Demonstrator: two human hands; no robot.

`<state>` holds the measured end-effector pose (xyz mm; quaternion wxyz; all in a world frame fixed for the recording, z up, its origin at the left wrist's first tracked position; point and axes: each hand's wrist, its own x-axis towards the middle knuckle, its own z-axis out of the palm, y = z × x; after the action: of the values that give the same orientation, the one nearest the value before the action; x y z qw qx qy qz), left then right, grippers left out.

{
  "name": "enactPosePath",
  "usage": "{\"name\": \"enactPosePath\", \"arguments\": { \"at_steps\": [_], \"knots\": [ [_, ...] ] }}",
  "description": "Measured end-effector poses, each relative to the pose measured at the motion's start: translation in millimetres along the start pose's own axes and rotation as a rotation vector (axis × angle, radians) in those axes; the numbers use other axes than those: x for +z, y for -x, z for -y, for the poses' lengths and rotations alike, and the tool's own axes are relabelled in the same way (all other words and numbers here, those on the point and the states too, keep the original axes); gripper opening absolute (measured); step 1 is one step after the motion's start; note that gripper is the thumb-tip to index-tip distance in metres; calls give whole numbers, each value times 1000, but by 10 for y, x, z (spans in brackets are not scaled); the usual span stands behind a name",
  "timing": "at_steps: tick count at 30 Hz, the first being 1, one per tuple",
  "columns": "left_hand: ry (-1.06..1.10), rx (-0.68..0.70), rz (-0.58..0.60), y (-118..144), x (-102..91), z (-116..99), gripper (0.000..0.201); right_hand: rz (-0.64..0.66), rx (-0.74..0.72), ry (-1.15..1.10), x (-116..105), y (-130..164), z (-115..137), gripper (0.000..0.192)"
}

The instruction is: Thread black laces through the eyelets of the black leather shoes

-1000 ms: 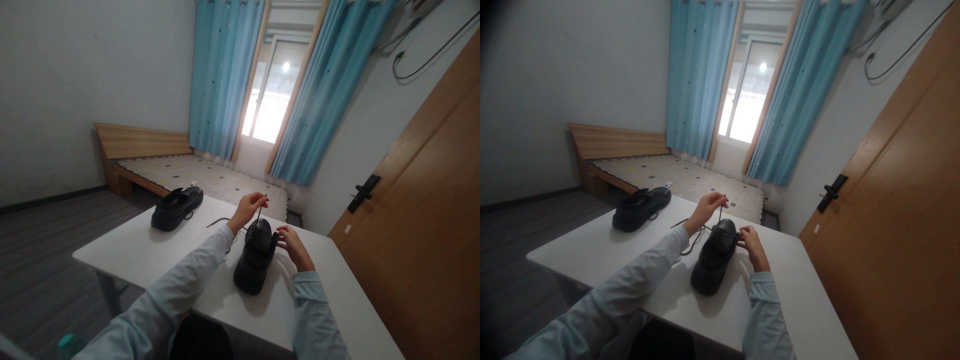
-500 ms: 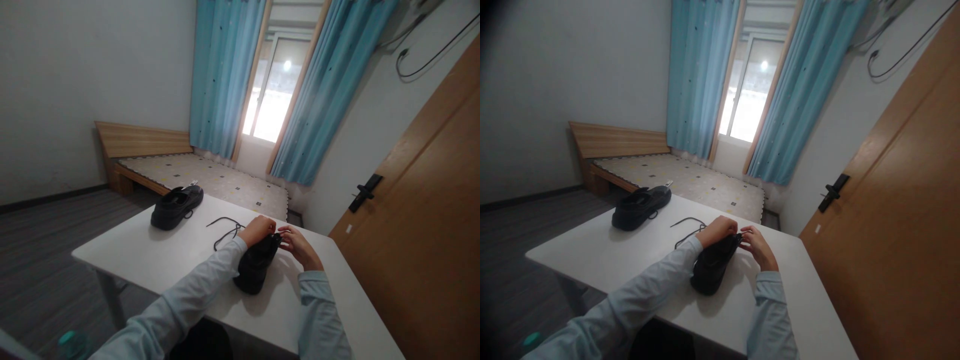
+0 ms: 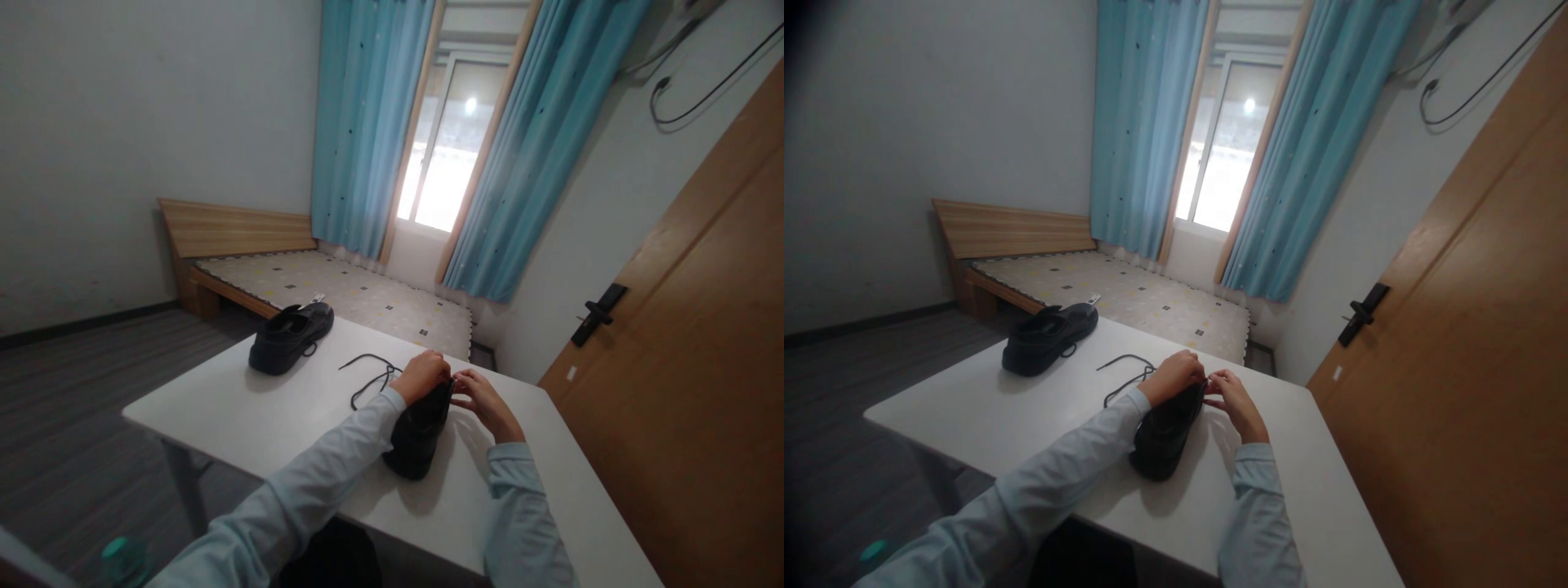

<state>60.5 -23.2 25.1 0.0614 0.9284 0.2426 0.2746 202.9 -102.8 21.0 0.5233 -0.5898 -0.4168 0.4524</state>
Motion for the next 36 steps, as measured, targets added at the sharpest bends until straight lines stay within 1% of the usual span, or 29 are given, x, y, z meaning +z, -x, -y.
{"name": "enactPosePath", "arguments": {
  "at_steps": [4, 7, 10, 15, 19, 22, 25, 28, 29, 31, 33, 36],
  "knots": [
    [68, -51, 1, 6, 4, -7, 15, 21, 32, 182, 1, 6, -23, 16],
    [157, -100, -2, 9, -5, -17, 22, 65, 58, 251, -7, -16, -50, 22],
    [241, -120, 15, 4, -3, -13, 24, 81, 41, 242, -18, -60, -78, 25],
    [338, -78, 58, 0, -36, 50, 19, 47, 7, 224, -29, -125, -119, 29],
    [416, -90, 40, 36, -147, 190, 23, 20, -8, 191, -29, -143, -130, 25],
    [440, -168, 92, 76, -236, 347, 25, -22, -5, 151, -37, -145, -118, 22],
    [392, -223, 132, 120, -298, 517, 29, -68, -21, 103, -48, -149, -103, 21],
    [242, -278, 94, 187, -323, 686, 25, -102, -55, 64, -52, -161, -105, 22],
    [180, -330, 87, 218, -323, 742, 23, -113, -66, 56, -51, -166, -109, 23],
    [35, -488, 73, 296, -317, 851, 20, -135, -88, 44, -47, -176, -117, 24],
    [-43, -612, 62, 390, -314, 955, 20, -146, -107, 36, -45, -183, -121, 26],
    [-117, -754, 72, 542, -341, 1099, 22, -164, -129, 18, -50, -182, -108, 28]
  ]
}}
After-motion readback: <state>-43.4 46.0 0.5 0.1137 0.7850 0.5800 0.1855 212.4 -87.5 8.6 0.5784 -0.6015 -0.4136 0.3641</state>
